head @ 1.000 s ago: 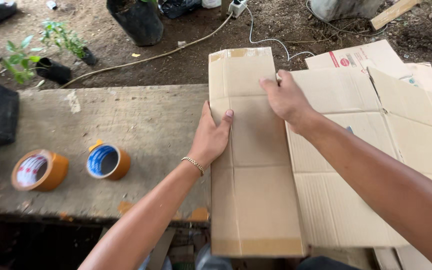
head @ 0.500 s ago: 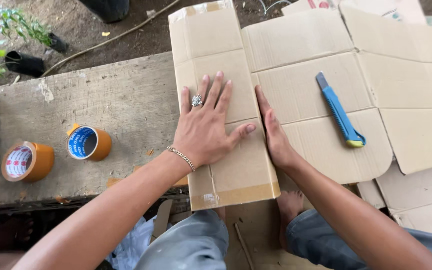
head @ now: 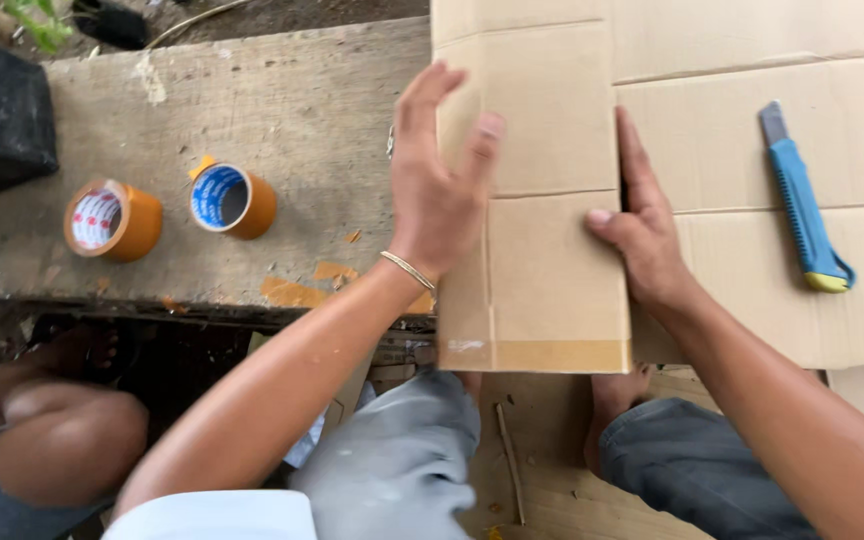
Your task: The person assembles a long cardboard box on a wooden table. They fold the flaps, use a utility knife to score and cut the cardboard, and secure the seams with packing tape. The person repeatedly adjusts and presses the box to ensure the folds are crisp and the tape adheres properly.
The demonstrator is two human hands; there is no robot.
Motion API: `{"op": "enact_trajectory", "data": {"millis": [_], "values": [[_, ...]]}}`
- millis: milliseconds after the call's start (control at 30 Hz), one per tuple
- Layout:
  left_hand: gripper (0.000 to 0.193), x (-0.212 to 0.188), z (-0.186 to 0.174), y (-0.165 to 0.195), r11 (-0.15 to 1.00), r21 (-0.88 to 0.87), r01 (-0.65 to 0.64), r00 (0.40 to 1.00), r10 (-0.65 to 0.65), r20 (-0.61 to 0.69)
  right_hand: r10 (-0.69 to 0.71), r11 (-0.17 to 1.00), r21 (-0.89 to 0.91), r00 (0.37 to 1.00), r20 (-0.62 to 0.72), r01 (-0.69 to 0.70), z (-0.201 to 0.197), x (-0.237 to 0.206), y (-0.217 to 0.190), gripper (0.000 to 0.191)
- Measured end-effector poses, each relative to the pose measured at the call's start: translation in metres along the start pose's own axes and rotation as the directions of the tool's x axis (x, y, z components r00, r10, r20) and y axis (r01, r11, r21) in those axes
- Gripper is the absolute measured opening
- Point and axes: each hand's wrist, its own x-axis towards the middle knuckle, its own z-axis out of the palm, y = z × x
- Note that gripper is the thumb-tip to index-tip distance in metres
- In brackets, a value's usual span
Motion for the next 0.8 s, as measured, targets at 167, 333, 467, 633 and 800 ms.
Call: {"op": "enact_trajectory", "data": {"millis": [167, 333, 467, 633, 800], "values": [[0.092, -0.06, -0.008, -0.036, 0.835, -0.541, 0.098, 0.985, -0.005, 0.171, 0.187, 0.973, 0.134, 0.982, 0.004, -0.185, 0.003, -0.003, -0.01, 0.09], [0.097, -0.089, 0.005, -0.05, 0.662, -0.73, 0.167, 0.981, -0.039, 0.19, 0.113, 0.992, -0.045, 0.993, -0.021, -0.114, 0.005, -0.014, -0.011, 0.08], [0.1, -0.072, 0.006, -0.037, 0.586, -0.796, 0.155, 0.987, -0.049, 0.156, -0.002, 0.948, 0.318, 0.995, -0.097, 0.033, 0.011, -0.019, -0.002, 0.102], [0.1, -0.053, 0.012, -0.041, 0.627, -0.766, 0.142, 0.988, -0.046, 0.146, 0.087, 0.956, 0.294, 0.976, -0.198, -0.025, 0.006, -0.011, 0.016, 0.111], [0.097, -0.059, 0.02, -0.055, 0.598, -0.781, 0.181, 0.983, -0.109, 0.145, 0.073, 0.995, 0.085, 0.984, -0.163, -0.06, -0.004, -0.004, 0.015, 0.108]]}}
